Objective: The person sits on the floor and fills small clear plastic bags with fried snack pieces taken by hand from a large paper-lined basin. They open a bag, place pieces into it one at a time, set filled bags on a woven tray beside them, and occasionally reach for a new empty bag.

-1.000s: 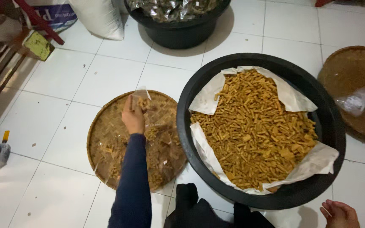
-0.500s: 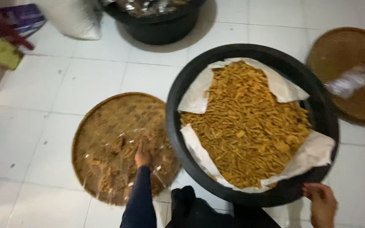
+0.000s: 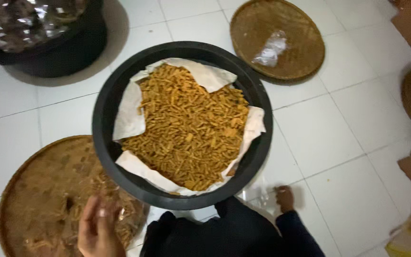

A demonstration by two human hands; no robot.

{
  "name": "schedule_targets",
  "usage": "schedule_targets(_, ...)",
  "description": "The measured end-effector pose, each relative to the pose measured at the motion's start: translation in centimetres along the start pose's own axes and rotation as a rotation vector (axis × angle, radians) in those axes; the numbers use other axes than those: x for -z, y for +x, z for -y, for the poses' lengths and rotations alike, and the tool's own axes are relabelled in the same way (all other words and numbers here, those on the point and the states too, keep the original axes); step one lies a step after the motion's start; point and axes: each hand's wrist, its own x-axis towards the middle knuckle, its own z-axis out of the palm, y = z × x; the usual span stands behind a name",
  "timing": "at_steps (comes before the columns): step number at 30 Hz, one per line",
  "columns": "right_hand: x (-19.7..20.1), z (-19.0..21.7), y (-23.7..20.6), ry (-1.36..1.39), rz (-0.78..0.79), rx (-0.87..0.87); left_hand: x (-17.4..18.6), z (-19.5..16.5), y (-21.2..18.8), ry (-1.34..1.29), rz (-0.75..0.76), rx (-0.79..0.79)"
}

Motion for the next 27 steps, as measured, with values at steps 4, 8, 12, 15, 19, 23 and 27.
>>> schedule_targets(4, -0.9, -0.1, -1.8, -0.077, 0.295, -0.31, -10.8, -3.3, -7.2, 0.185, 0.4, -0.222)
schedule_targets(8, 0.7, 2.1, -1.7, -0.149, 0.402, -0.474, -18.2, -1.7, -10.2, 0.352, 0.701, -0.025)
schedule_targets(12, 1.4, 3.5, 0.0, -0.258, 0.473, -0.534, -18.9, -0.3, -9.1, 0.506, 0.635, -0.082)
schedule_targets(15, -0.1, 3.6, 1.2, -0.254, 0.549, -0.639, -18.0, 0.6, -7.3, 0.469, 0.571, -0.039)
schedule_targets(19, -2.6, 3.1, 1.7, -0.36, 0.527, -0.604, -17.3, 2.4, -5.5, 0.43, 0.428, 0.327)
schedule_targets(23, -3.6, 2.9, 1.8, -0.357, 0.48, -0.543, -17.4, 4.0, -5.3, 0.374, 0.374, 0.443)
schedule_targets(27, -3.8, 2.9, 1.6, -0.146, 0.403, -0.511, -17.5, 4.0, -5.3, 0.294, 0.424, 0.407)
